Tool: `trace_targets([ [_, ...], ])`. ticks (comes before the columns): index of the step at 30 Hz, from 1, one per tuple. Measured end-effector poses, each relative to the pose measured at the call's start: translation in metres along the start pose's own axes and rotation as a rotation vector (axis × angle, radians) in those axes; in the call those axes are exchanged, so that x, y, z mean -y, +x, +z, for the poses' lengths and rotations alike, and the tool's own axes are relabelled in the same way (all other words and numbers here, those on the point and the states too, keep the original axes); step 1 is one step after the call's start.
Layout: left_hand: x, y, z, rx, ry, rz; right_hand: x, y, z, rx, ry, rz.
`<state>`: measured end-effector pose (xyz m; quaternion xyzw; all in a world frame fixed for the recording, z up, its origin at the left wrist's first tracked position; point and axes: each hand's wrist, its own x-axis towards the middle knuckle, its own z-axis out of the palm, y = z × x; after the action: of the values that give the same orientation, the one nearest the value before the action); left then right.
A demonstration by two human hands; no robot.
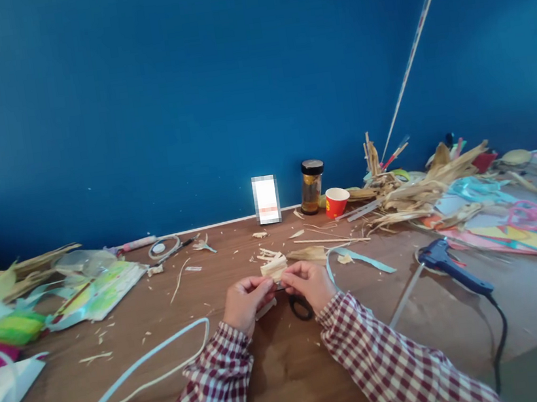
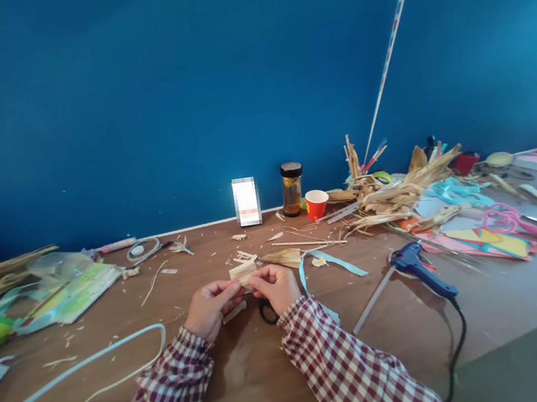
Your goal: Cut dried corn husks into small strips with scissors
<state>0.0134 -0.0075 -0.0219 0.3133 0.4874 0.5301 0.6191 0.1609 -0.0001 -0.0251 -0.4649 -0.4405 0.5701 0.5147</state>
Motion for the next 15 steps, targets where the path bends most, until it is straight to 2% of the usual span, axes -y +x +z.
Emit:
trace_targets([
  [15, -0.0014, -0.0017, 0.0024, -0.005, -0.003, 0.001, 0.0061, -0.0033, 0.0035, -0.014, 0.027, 0.026],
])
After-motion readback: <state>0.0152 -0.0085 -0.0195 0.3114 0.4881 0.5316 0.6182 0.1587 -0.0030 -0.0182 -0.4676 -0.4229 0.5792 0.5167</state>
